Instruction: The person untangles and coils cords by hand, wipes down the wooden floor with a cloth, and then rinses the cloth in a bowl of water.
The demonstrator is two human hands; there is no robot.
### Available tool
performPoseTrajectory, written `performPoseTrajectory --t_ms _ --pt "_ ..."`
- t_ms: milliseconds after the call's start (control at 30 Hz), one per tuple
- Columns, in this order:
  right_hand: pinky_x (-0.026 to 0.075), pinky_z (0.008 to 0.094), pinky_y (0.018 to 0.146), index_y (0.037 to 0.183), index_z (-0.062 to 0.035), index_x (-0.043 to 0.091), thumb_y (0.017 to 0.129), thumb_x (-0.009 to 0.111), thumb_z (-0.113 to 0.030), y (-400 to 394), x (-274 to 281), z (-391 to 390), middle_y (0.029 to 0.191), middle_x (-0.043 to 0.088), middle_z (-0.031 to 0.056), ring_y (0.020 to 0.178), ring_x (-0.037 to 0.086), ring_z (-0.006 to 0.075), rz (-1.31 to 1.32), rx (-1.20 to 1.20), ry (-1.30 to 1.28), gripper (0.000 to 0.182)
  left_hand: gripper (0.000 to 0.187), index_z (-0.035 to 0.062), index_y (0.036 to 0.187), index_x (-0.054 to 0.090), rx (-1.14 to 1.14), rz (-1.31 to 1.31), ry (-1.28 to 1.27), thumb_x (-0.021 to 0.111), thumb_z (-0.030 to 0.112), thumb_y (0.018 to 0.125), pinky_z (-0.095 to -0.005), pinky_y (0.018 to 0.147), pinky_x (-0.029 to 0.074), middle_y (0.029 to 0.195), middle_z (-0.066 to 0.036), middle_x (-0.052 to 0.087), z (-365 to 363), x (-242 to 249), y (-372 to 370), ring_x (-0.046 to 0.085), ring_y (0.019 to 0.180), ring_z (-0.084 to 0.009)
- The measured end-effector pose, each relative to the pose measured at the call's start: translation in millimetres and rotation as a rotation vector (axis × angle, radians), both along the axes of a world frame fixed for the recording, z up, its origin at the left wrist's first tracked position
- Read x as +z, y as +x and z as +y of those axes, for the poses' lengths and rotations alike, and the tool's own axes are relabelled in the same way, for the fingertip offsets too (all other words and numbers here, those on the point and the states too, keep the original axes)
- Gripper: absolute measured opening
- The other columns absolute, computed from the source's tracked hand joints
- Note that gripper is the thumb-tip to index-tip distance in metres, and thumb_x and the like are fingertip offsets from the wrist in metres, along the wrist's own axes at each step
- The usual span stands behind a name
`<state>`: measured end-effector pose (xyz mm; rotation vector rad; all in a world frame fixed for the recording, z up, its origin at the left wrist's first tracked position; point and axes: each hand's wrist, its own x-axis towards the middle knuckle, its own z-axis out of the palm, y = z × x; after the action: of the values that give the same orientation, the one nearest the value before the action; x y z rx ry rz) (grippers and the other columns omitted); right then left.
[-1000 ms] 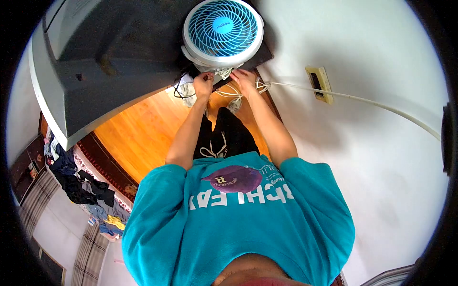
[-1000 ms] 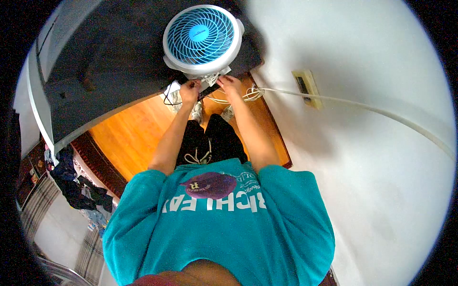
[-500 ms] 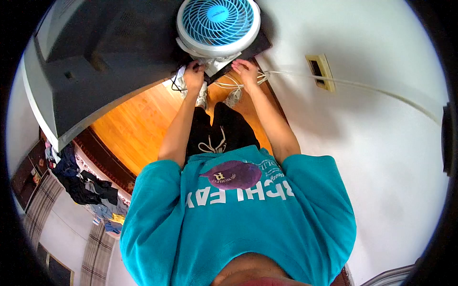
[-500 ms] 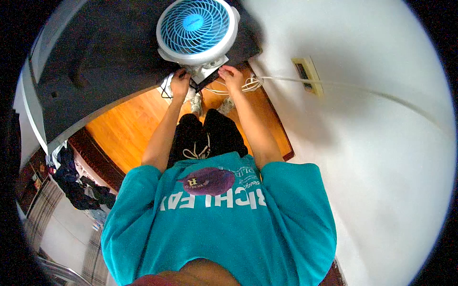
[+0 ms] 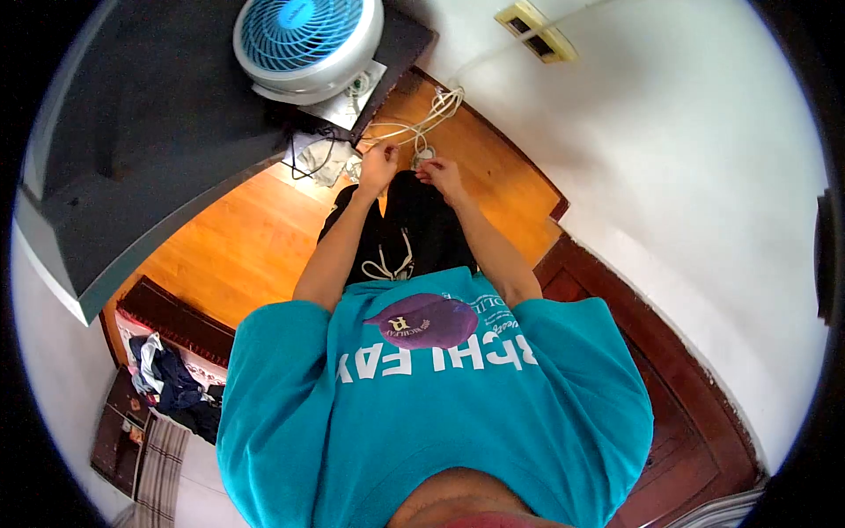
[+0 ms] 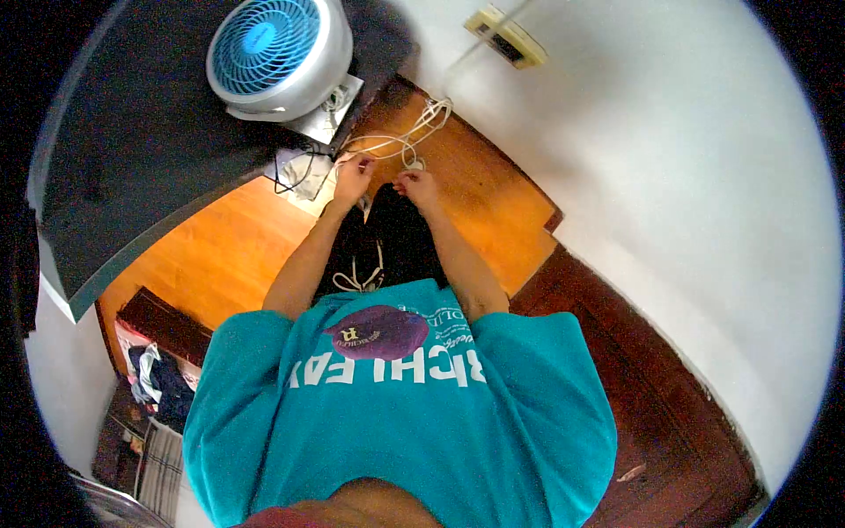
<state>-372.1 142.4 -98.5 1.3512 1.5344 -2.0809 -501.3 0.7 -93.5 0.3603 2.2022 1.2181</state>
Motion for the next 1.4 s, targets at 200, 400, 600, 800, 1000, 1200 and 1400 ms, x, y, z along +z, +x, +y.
performPoseTrajectory --t_ms 200,400,600,800,1000,1200,1400 --pt "0.056 0.0282 0.067 0.096 0.0033 0.066 0.093 0.055 -0.007 21 -20 13 0.089 0.069 0.0109 0.077 0.068 0.0190 -0.002 -0.059 0.089 0.015 0.021 0.0041 0.099 0.069 -0.162 -0.057 -0.122 0.063 0.022 0.088 -0.0402 0.079 0.053 0.091 -0.018 0.071 14 -26 27 0.069 0.089 -0.0332" --pt "0.054 0.0290 0.066 0.095 0.0057 0.067 0.090 0.056 -0.006 13 -99 43 0.084 0.069 0.0120 0.077 0.068 0.0194 0.037 0.108 0.357 0.016 0.022 0.0042 0.099 0.070 0.020 -0.073 -0.177 0.063 0.022 0.087 -0.0400 0.079 0.053 0.091 -0.017 0.071 31 -75 44 0.069 0.088 -0.0323" --pt "0.050 0.0345 0.084 0.115 0.0058 0.061 0.089 0.061 -0.016 -23 -147 52 0.102 0.068 0.0147 0.096 0.063 0.0223 -0.153 0.066 0.387 0.033 0.024 0.0029 0.105 0.068 -0.035 -0.072 -0.133 0.059 0.019 0.089 -0.0387 0.083 0.052 0.098 -0.019 0.070 45 -141 56 0.068 0.094 -0.0321" --pt "0.036 0.0470 0.105 0.150 -0.0019 0.014 0.090 0.068 -0.034 -58 -216 64 0.151 0.028 0.0191 0.135 0.036 0.0335 -0.172 -0.243 -0.069 0.087 0.028 -0.0037 0.106 0.066 0.052 -0.238 -0.052 0.059 0.020 0.093 -0.0317 0.071 0.052 0.087 -0.012 0.069 50 -150 46 0.065 0.077 -0.0188" --pt "0.045 0.0432 0.099 0.148 -0.0040 0.025 0.099 0.051 -0.010 -69 -237 66 0.139 0.048 0.0184 0.122 0.053 0.0262 0.064 -0.524 -0.396 0.056 0.020 -0.0019 0.109 0.062 0.309 -0.616 0.263 0.054 0.013 0.099 -0.0269 0.069 0.053 0.094 -0.007 0.067 22 -146 40 0.064 0.079 -0.0144" --pt "0.056 0.0399 0.081 0.118 -0.0048 0.045 0.097 0.046 0.001 -24 -154 21 0.088 0.055 0.0079 0.074 0.055 0.0165 0.063 -0.798 -0.369 0.022 0.020 -0.0006 0.110 0.063 0.214 -0.420 0.146 0.056 0.015 0.098 -0.0301 0.074 0.054 0.097 -0.009 0.069 -12 -91 46 0.066 0.084 -0.0171" --pt "0.055 0.0516 0.088 0.092 -0.0067 0.044 0.094 0.044 0.006 30 -51 -33 0.081 0.050 0.0112 0.073 0.054 0.0242 0.160 -0.911 -0.358 0.013 0.026 -0.0007 0.110 0.064 -0.245 -0.010 -0.038 0.056 0.020 0.096 -0.0351 0.076 0.052 0.093 -0.018 0.070 -13 -19 55 0.068 0.085 -0.0268"
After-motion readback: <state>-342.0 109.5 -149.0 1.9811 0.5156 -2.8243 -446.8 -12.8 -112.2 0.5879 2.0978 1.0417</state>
